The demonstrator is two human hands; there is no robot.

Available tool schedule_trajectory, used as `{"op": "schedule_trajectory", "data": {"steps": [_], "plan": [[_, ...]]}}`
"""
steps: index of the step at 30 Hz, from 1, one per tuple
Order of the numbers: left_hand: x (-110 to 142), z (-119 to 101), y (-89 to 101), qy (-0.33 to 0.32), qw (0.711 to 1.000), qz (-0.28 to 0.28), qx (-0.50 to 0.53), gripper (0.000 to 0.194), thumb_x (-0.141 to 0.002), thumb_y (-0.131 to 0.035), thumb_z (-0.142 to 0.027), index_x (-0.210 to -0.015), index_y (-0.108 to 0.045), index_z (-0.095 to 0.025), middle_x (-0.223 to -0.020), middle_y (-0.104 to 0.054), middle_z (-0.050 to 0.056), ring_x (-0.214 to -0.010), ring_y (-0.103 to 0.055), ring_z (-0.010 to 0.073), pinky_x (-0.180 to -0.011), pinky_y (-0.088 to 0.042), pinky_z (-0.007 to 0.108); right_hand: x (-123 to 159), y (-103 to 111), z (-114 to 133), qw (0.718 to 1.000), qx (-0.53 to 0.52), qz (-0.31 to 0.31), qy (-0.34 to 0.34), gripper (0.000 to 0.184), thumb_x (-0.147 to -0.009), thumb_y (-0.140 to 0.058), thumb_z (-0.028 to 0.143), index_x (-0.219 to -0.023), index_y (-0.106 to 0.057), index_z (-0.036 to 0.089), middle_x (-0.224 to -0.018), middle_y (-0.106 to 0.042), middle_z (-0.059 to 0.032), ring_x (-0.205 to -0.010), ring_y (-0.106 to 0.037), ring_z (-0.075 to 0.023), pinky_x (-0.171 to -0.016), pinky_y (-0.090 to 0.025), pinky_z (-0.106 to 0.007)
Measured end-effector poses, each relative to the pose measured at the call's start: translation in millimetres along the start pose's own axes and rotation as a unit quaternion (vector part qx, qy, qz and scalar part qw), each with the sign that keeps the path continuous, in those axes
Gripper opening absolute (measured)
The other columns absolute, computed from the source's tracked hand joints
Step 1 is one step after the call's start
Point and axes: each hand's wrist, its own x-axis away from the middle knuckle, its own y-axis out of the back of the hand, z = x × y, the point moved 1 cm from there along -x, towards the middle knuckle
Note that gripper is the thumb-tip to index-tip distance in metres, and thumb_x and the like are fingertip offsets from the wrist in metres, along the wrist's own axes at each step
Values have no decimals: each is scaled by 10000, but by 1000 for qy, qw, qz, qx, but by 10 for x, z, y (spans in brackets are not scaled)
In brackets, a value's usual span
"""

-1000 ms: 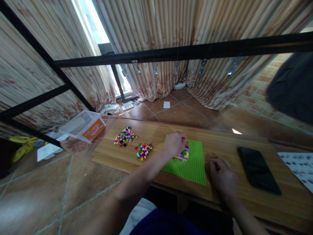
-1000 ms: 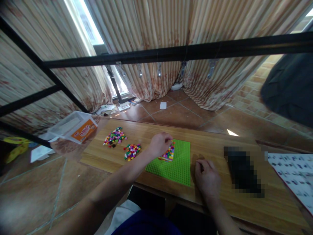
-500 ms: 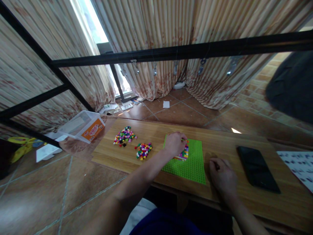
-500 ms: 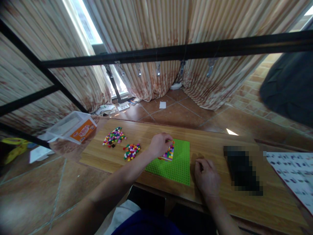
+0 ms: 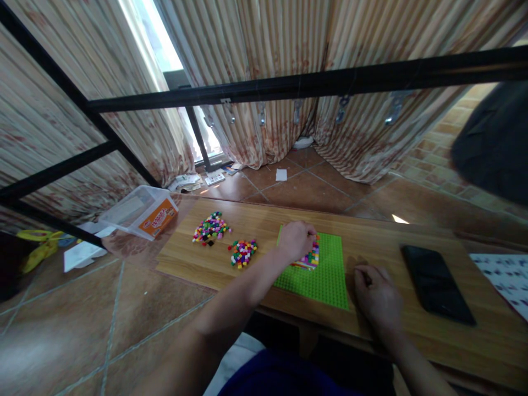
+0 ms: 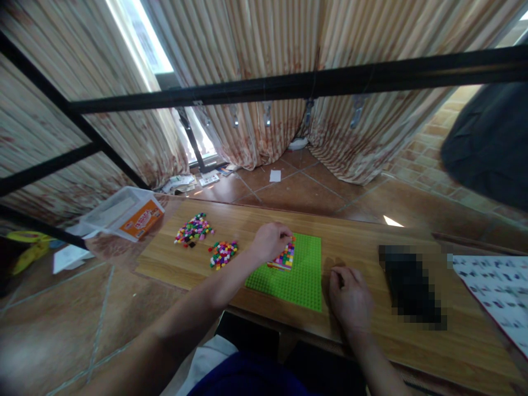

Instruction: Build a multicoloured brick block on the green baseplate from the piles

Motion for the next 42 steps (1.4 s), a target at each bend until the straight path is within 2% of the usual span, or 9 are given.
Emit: {"op": "schedule_trajectory", "data": {"steps": [14,28,36,42], "plan": [[-32,-57,78,-22,996,30,-78,221,-921,-580,-211,-998,-787,-204,-1019,-777,89,-968,-705,228,-887,-540,339,0,17,19,1000,8,1,6,334,-942,-458,411,-913,-698,180,-940,-679,-92,-803,-589,-196,-717,-430,-324],[2,-21,83,-48,997,28,-44,211,-965,-591,-249,-1032,-788,-216,-1067,-783,66,-1004,-707,213,-918,-540,330,-7,32,46,1000,10,-7,13,326,-949,-455,399,-893,-696,186,-916,-678,-83,-815,-594,-196,-751,-442,-327],[-49,-14,95,-20,999,35,-20,186,-938,-636,-270,-1004,-805,-228,-1026,-785,58,-994,-709,213,-899,-544,315,1,24,28,1000,3,-3,8,328,-942,-456,410,-912,-698,190,-931,-676,-85,-813,-589,-193,-745,-442,-327],[-85,10,99,-35,998,45,-22,182,-926,-639,-268,-965,-810,-220,-1002,-781,61,-981,-706,220,-897,-546,326,1,19,27,1000,7,-3,11,320,-944,-460,404,-911,-691,186,-926,-675,-77,-818,-592,-192,-741,-437,-316]]}}
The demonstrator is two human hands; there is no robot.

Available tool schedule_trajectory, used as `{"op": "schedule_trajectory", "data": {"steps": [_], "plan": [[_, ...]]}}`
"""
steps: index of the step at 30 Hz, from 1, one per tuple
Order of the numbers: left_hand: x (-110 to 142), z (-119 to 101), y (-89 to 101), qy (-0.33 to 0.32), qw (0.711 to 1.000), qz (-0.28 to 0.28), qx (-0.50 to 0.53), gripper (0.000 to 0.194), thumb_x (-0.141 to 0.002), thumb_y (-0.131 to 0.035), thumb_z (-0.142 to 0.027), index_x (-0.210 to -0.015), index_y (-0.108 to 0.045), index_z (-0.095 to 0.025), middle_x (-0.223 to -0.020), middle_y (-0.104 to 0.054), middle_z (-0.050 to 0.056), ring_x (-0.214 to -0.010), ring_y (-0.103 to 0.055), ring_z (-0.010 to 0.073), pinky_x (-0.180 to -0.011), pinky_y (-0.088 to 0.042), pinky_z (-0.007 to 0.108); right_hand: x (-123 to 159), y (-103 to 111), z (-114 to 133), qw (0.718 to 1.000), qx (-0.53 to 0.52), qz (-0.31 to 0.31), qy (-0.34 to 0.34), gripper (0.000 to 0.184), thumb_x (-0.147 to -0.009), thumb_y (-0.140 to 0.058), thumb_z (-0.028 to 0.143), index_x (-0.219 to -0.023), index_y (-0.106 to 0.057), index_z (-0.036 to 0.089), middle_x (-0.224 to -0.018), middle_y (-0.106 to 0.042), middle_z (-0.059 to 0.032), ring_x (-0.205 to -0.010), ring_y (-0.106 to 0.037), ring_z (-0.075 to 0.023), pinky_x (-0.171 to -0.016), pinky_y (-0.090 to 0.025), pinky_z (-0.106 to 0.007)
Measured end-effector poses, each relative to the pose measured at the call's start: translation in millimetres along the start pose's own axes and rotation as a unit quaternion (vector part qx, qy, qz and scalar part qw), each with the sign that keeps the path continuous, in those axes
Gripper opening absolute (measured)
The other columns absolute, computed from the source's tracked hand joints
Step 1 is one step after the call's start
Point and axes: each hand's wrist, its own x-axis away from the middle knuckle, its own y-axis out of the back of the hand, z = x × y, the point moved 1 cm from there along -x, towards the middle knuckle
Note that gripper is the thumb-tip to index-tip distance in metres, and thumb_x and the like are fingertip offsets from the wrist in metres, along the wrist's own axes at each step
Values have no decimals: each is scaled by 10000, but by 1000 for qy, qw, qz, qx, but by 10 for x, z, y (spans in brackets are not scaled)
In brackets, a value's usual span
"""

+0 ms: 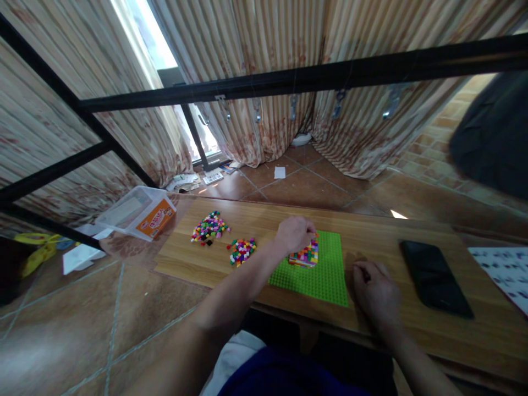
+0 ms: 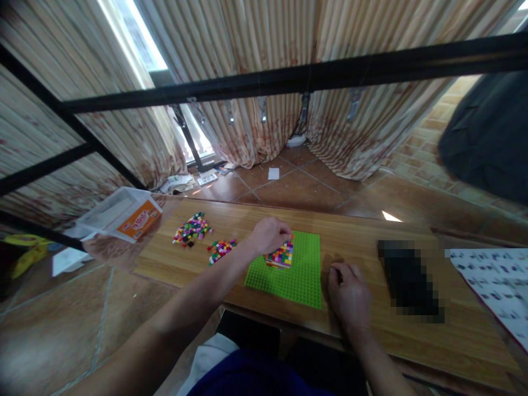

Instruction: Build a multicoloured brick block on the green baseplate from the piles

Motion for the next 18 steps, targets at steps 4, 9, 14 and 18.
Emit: {"op": "schedule_trajectory", "data": {"steps": [4,9,14,18], "plan": [[-14,16,-17,8,1000,1,10,171,-918,-643,-256,-957,-807,-229,-978,-780,51,-962,-706,209,-893,-547,319,-4,-1,2,1000,3,2,-1,335,-945,-452,413,-904,-695,188,-932,-676,-88,-830,-597,-202,-745,-440,-325],[-27,28,-16,5,1000,13,8,161,-912,-647,-256,-957,-800,-233,-954,-777,37,-950,-709,195,-890,-546,299,-9,-9,-14,1000,0,6,-2,337,-939,-445,413,-904,-694,188,-916,-674,-89,-813,-590,-204,-743,-439,-335],[41,94,-9,-12,999,6,37,223,-902,-654,-240,-1099,-758,-227,-1066,-778,29,-999,-714,182,-925,-549,287,-10,-17,-23,1000,-3,7,1,326,-933,-451,410,-904,-687,188,-920,-676,-81,-818,-594,-197,-747,-441,-329],[236,240,41,-9,991,-75,113,309,-909,-612,-153,-1200,-709,-186,-1209,-753,55,-1095,-698,163,-1019,-518,279,-6,-12,-23,1000,-1,-4,-2,328,-931,-455,419,-901,-686,189,-952,-681,-83,-806,-598,-194,-735,-444,-326]]}}
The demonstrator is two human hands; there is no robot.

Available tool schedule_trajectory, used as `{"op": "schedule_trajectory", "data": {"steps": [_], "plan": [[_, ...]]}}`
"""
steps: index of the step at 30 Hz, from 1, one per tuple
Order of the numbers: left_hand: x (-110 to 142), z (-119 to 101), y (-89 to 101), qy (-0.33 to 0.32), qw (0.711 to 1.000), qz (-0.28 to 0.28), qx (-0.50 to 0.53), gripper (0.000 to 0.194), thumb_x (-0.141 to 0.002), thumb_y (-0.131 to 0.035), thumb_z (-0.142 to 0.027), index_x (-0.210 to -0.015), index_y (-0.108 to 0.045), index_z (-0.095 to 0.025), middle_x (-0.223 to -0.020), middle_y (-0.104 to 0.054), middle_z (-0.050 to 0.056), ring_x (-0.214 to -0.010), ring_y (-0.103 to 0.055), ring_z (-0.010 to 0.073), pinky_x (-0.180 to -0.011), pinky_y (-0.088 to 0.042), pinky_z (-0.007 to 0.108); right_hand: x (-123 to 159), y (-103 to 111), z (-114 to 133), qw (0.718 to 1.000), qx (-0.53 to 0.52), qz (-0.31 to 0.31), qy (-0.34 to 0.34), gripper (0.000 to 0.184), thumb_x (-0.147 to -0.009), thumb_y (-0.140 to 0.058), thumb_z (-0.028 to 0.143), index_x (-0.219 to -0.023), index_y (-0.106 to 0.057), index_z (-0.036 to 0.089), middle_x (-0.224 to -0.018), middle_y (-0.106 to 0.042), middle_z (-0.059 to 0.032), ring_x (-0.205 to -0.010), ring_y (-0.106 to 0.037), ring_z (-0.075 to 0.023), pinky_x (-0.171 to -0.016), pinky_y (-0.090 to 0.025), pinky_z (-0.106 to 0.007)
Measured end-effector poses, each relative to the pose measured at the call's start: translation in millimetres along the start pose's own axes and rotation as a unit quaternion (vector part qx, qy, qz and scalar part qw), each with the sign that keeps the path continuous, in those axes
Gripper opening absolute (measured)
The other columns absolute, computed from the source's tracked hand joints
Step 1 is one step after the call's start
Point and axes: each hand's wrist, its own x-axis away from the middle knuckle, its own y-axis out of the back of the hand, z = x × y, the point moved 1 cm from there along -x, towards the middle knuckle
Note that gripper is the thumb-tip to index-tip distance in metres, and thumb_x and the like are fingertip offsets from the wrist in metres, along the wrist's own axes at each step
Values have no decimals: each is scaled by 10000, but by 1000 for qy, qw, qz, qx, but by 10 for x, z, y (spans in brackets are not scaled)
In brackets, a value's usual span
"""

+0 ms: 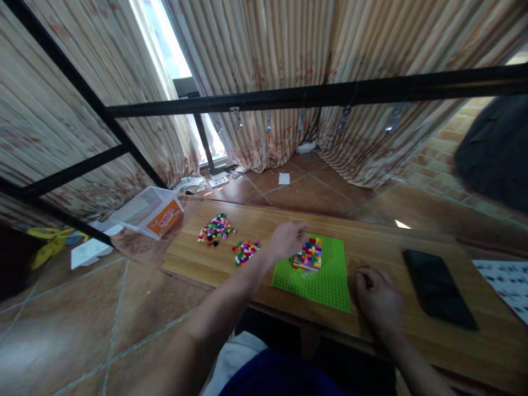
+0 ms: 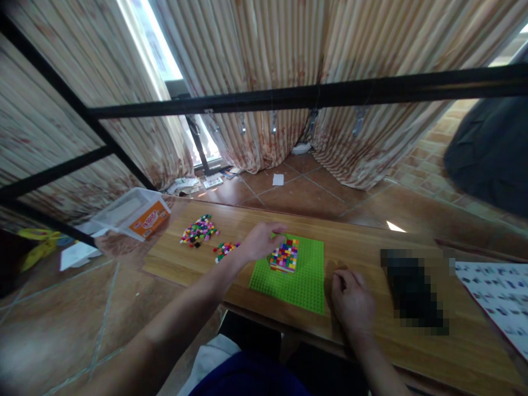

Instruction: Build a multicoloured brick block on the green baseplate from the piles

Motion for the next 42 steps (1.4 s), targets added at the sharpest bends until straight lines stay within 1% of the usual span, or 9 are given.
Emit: {"op": "schedule_trajectory", "data": {"steps": [4,6,10,14,17,22,29,36,42], "plan": [[343,302,195,39,993,-107,42,236,-921,-571,-113,-1057,-753,-179,-1087,-782,52,-997,-722,152,-976,-540,278,12,5,-17,1000,8,-2,10,326,-935,-454,416,-914,-690,191,-946,-682,-84,-781,-598,-199,-721,-451,-330],[557,529,298,98,982,-161,35,222,-904,-581,-86,-985,-766,-178,-1006,-791,45,-950,-729,154,-926,-556,274,17,5,-35,1000,16,-8,13,324,-931,-457,416,-918,-692,193,-943,-682,-89,-761,-594,-203,-701,-447,-337],[960,956,442,190,963,-189,-4,196,-880,-608,-70,-951,-770,-153,-918,-793,47,-847,-729,151,-826,-560,250,11,-6,-75,999,20,-15,33,323,-917,-466,421,-909,-695,193,-919,-681,-100,-721,-581,-210,-672,-442,-354],[1133,1167,460,214,957,-189,-55,192,-878,-609,-74,-933,-773,-158,-892,-785,39,-832,-712,150,-840,-545,255,6,-10,-112,998,27,-23,45,311,-909,-479,413,-903,-697,192,-904,-681,-101,-720,-581,-212,-659,-439,-353],[1069,1188,394,198,962,-164,-89,176,-879,-618,-100,-927,-774,-166,-910,-778,49,-856,-702,168,-864,-538,278,12,-3,-129,998,37,-12,50,308,-915,-485,408,-918,-701,189,-907,-684,-95,-717,-579,-203,-648,-433,-340],[844,1079,276,148,974,-109,-134,206,-885,-597,-113,-936,-779,-195,-988,-763,57,-946,-690,189,-923,-515,297,9,15,-122,997,47,-17,62,305,-925,-490,405,-903,-699,184,-884,-679,-92,-709,-579,-199,-635,-432,-330],[674,920,262,176,957,-68,-222,162,-912,-634,-291,-887,-768,-201,-1005,-752,83,-1055,-658,255,-1048,-435,412,-12,21,-110,996,47,-21,70,315,-929,-473,405,-895,-695,184,-870,-688,-96,-717,-610,-215,-639,-450,-341],[674,941,332,195,943,-39,-265,246,-922,-530,-208,-919,-777,-219,-973,-771,74,-1022,-664,254,-1025,-426,415,1,29,-96,997,51,-16,49,321,-917,-480,412,-898,-700,179,-893,-686,-98,-674,-587,-197,-625,-444,-338],[713,996,402,206,943,-32,-260,276,-879,-524,-153,-965,-774,-234,-953,-772,75,-1038,-659,265,-967,-441,410,8,27,-96,996,51,-25,69,326,-937,-474,405,-906,-699,171,-876,-680,-96,-705,-593,-202,-650,-450,-338]]}}
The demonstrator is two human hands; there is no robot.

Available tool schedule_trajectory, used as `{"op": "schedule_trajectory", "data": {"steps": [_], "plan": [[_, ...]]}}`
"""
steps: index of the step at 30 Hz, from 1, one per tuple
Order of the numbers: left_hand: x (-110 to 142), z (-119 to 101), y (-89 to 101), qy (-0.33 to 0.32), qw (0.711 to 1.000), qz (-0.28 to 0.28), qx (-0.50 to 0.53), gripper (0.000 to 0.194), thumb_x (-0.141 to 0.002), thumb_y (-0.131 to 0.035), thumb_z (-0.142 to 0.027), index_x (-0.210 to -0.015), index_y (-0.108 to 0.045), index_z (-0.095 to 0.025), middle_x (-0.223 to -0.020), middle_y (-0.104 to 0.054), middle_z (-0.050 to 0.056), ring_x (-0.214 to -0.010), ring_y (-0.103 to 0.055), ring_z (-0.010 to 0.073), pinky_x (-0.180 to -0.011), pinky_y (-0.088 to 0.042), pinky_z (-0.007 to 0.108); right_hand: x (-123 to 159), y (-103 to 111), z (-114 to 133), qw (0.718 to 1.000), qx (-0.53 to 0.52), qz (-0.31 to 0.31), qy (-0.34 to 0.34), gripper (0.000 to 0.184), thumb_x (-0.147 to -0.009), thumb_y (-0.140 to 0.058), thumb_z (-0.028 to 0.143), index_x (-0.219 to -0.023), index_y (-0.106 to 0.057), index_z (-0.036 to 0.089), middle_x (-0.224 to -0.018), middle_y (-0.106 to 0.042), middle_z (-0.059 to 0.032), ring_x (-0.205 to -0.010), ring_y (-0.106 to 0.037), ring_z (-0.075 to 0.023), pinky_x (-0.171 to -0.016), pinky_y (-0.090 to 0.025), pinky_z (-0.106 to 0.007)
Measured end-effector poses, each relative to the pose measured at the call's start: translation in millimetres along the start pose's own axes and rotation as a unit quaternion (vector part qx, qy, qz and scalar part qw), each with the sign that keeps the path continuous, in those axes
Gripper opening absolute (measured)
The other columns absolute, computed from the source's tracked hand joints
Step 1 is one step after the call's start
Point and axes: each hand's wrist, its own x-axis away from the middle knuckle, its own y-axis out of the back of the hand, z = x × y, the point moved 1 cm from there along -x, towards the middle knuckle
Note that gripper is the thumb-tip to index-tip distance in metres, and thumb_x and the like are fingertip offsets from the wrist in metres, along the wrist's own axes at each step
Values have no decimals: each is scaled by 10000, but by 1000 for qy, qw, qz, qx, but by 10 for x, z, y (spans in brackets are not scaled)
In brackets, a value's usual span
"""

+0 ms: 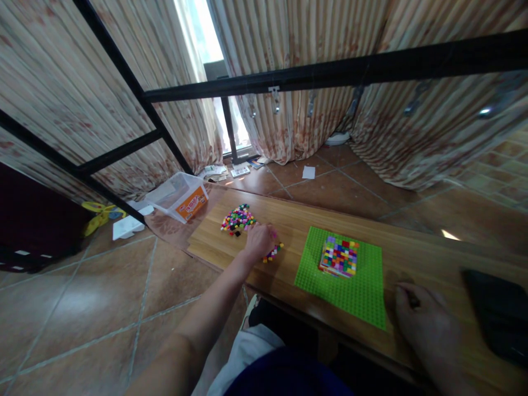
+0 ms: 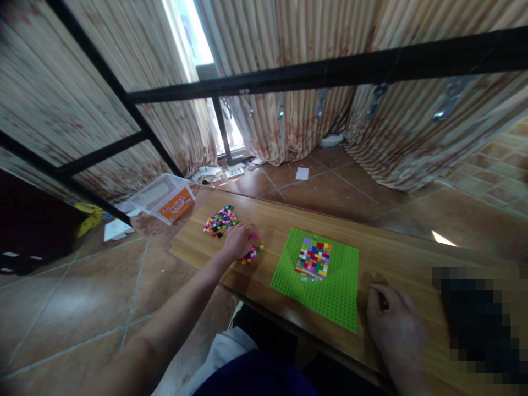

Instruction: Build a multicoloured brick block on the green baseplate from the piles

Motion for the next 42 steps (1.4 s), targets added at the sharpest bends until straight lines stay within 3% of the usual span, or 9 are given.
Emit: {"op": "schedule_trajectory", "data": {"steps": [15,21,25,33,42], "plan": [[-37,-178,66,-31,1000,-3,-3,209,-916,-529,-178,-882,-733,-202,-970,-759,85,-1015,-673,256,-924,-446,381,-8,17,79,999,2,19,-39,323,-941,-469,392,-933,-707,174,-933,-690,-93,-705,-592,-184,-649,-438,-316],[-13,-617,138,-144,972,-22,184,214,-955,-499,-180,-929,-710,-201,-919,-756,28,-887,-685,175,-839,-495,279,-19,25,118,998,-19,24,-55,306,-942,-475,388,-924,-699,181,-941,-687,-78,-720,-587,-169,-684,-447,-305],[-18,-971,168,-176,950,-33,255,243,-952,-477,-159,-987,-712,-213,-991,-759,17,-925,-686,157,-879,-525,259,-15,5,112,998,-35,19,-48,305,-950,-468,383,-919,-695,183,-941,-687,-82,-802,-611,-191,-738,-461,-316],[-102,-1347,131,-191,960,-36,199,250,-950,-494,-153,-1146,-648,-171,-1031,-752,62,-934,-689,185,-927,-529,317,-24,-15,118,996,-46,26,-66,307,-939,-472,399,-901,-692,188,-929,-678,-80,-795,-594,-187,-700,-435,-310],[-162,-1430,183,-246,961,-4,127,222,-917,-508,-102,-954,-708,-192,-981,-738,53,-941,-661,188,-934,-479,331,-42,7,166,994,-57,33,-85,317,-940,-456,399,-898,-695,195,-945,-679,-86,-816,-584,-193,-715,-422,-318]]}}
